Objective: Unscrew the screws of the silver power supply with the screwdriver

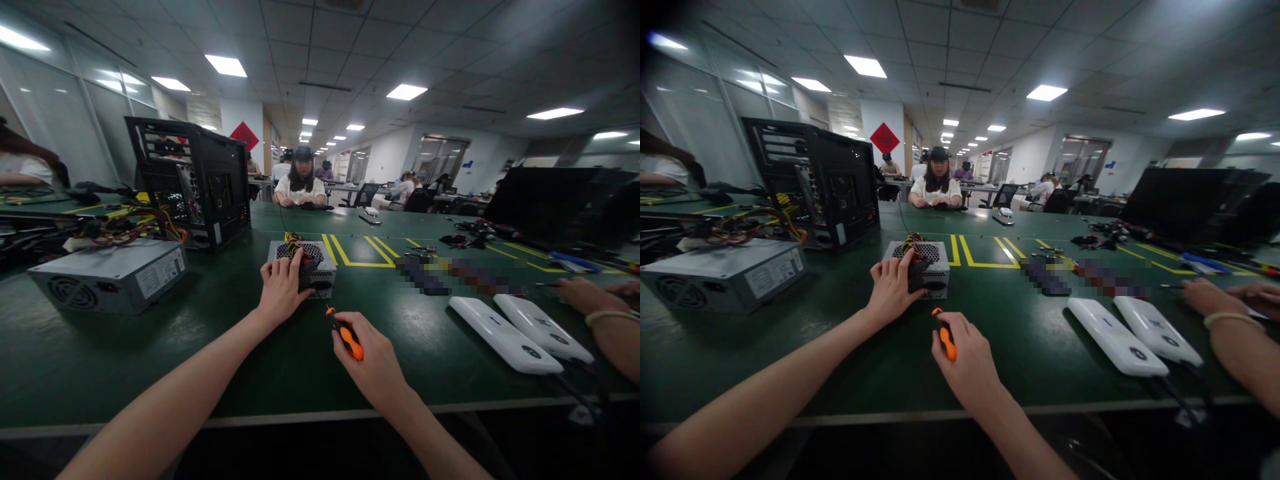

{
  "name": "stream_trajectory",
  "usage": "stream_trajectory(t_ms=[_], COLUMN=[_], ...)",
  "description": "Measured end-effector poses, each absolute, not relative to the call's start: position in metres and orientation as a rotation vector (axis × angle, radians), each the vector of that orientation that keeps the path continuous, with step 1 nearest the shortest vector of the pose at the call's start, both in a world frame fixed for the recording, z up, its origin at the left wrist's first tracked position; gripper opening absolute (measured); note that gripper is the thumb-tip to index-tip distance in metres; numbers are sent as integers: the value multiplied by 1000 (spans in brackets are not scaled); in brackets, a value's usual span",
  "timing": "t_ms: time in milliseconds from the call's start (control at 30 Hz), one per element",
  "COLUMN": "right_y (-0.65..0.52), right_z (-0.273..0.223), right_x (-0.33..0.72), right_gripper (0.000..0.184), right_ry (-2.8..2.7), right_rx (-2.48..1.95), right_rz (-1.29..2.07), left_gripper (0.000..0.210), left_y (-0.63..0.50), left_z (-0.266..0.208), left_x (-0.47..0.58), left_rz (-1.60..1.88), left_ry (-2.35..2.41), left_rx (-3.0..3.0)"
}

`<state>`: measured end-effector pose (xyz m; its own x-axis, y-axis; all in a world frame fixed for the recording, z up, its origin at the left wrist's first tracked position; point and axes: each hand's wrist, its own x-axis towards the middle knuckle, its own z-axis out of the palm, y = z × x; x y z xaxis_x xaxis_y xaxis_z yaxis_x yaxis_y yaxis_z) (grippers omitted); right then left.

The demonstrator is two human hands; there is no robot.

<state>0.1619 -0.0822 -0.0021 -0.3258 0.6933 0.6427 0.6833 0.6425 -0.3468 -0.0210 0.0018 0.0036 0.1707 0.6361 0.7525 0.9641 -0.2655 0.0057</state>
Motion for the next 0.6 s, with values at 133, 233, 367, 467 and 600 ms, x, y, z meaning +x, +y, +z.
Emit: stream_trajectory(t_ms=[133,233,367,467,600], right_y=[-80,-80,-79,-79,-79], right_z=[-9,-11,-7,0,10], right_x=[163,165,167,166,163], right_gripper=[27,33,29,17,17], right_ry=[-2193,-2285,-2217,-2054,-1970], right_rx=[-959,-908,-906,-987,-1118], right_rz=[-215,-332,-228,6,194], left_gripper=[83,84,84,84,83], left_y=[2,3,4,4,4], left_z=[3,3,2,2,3], left_x=[-21,-21,-21,-21,-22], left_rz=[-902,-905,-900,-894,-889], left_ry=[-1510,-1516,-1516,-1505,-1495], left_rx=[-1981,-1978,-1967,-1971,-1970])
